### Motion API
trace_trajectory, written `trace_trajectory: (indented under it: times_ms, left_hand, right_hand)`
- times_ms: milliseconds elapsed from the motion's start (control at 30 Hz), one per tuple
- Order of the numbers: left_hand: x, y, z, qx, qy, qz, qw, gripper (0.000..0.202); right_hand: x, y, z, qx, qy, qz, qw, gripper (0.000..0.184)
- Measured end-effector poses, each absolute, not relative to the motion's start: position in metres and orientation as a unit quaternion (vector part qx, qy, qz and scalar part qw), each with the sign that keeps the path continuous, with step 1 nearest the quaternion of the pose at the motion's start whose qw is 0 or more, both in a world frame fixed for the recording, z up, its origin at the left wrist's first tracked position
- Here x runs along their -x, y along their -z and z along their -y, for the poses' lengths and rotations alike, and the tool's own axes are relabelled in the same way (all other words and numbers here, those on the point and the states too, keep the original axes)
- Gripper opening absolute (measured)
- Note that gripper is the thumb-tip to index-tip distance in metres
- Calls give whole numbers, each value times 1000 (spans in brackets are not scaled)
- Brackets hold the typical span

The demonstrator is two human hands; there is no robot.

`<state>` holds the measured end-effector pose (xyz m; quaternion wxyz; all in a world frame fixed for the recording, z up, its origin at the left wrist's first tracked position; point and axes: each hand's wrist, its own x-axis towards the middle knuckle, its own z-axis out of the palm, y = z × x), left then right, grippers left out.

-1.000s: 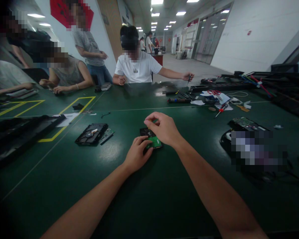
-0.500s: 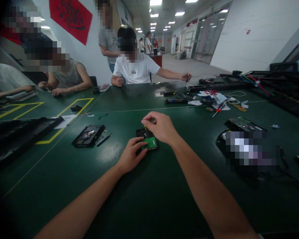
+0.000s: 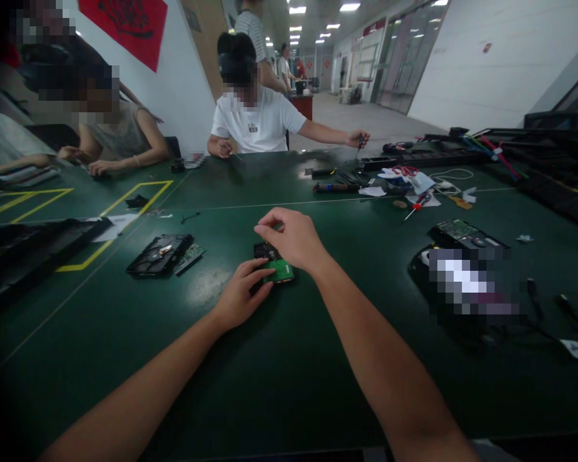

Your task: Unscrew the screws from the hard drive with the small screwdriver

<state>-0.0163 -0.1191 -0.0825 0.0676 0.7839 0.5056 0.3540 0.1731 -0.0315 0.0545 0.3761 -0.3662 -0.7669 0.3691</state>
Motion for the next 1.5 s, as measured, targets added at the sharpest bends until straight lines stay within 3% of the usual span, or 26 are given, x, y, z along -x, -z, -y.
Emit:
trace_trajectory:
  times_ms: [400, 933, 1300, 1500]
  left_hand:
    - [15, 83, 119, -783, -350, -511, 61, 31]
    - [11, 85, 116, -778, -355, -516, 47, 26]
    - [6, 85, 113, -765, -359, -533, 38, 25]
    - [6, 85, 112, -764, -362, -532, 41, 24]
  right_hand:
    - [-184, -56, 29, 343, -417, 765, 351, 20]
    - [-182, -60, 36, 343, -395, 781, 341, 15]
    - [-181, -56, 31, 379, -393, 743, 388, 11]
    - [-174, -53, 32, 337, -509, 679, 408, 19]
